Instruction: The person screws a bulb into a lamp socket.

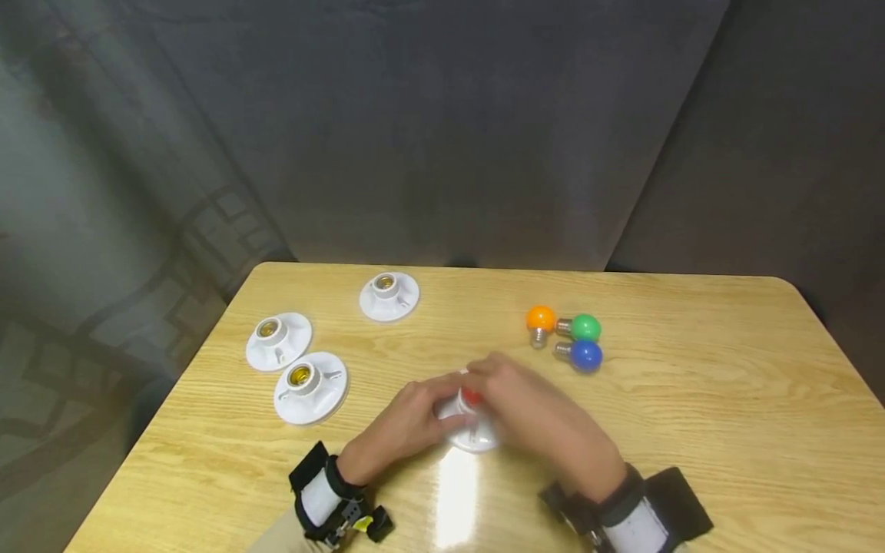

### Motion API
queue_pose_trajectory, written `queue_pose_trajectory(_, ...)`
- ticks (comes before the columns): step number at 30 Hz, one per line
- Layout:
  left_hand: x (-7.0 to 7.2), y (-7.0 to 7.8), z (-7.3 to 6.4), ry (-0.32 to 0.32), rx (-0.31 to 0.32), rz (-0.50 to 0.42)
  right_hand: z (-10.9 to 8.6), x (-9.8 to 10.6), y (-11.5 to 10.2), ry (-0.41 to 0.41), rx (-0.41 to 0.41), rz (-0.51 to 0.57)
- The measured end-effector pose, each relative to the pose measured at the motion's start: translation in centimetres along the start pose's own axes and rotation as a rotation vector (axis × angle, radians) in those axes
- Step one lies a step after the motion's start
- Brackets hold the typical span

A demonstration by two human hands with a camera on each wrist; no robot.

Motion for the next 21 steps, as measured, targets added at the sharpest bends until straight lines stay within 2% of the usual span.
queue_pose_trajectory(12, -0.05, -0.07, 0.02, 0.004, 0.003, 0.023, 0.17, -0.55, 0.04, 0.07, 0.055, -0.085)
queue_pose_trajectory(21, 0.06, 0.15, -0.03, 0.017, -0.016, 0.022, 0.35, -0.79, 0.05, 0.102, 0.03, -0.111)
Point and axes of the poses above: each hand's wrist, its own z-axis towards the middle knuckle, its own x-axis out of the back of the hand, y = z × x, the point moved 5 cm from there along z, towards the middle knuckle, and after that the axes turned 13 degrees about y, right-handed, at the moved point
